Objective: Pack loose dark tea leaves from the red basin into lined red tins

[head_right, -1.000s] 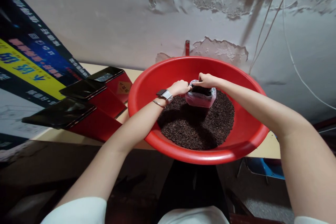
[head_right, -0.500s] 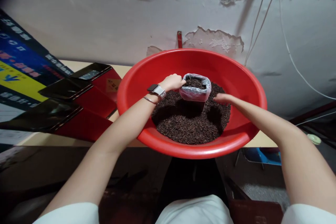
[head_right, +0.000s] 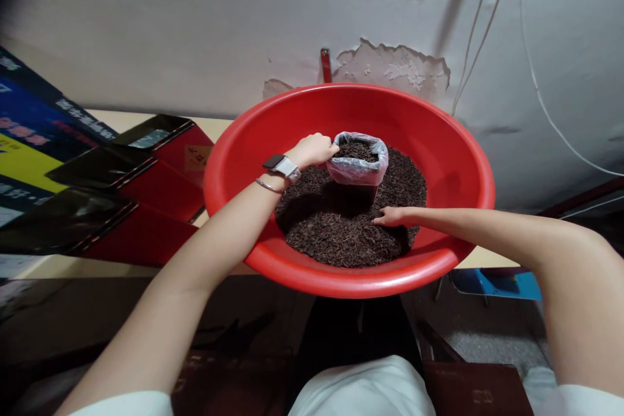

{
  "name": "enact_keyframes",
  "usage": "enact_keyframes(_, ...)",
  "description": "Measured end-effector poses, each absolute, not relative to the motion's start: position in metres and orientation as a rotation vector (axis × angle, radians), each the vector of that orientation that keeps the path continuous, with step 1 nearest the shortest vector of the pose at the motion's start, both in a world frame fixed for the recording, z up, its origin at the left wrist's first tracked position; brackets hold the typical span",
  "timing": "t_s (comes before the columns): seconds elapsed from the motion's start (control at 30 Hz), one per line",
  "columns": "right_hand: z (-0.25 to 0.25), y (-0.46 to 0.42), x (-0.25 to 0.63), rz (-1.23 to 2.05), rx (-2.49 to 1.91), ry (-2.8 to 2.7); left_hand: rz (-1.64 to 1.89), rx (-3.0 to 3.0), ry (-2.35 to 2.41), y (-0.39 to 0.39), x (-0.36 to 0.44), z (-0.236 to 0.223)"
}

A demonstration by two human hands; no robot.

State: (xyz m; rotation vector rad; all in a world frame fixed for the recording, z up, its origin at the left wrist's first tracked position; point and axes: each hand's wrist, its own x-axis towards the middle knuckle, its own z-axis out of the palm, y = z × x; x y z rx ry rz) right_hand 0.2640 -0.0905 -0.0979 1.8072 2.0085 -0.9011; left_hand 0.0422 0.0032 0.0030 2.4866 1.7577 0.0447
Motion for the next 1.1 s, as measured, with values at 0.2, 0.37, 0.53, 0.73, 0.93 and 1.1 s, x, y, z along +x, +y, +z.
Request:
enact_keyframes(0.2,-0.062,-0.094,0.256,-0.529,1.702,2.1,0.068,2.49,1.764,0.006,0.041,0.0)
enact_keyframes(0.37,-0.015,-0.064,0.281,-0.279,1.873,2.08,0.078,2.493,1.757,0.007,0.04,-0.001)
enact_keyframes(0.53,0.055,-0.03,0.263,-0.118,2.069,2.193,0.057,2.497,1.753,0.007,0.041,-0.001)
enact_keyframes(0.73,0.075,-0.001,0.199,-0.04,1.974,2.486,0.063,2.472,1.743,-0.002,0.041,0.004)
enact_keyframes(0.93,0.057,0.009,0.188,-0.059,1.701,2.526,0.081,2.461,1.735,-0.003,0.041,0.004)
enact_keyframes(1.1,0.043,0.004,0.2,-0.048,1.589,2.604,0.075,2.459,1.745,0.0,0.042,0.003)
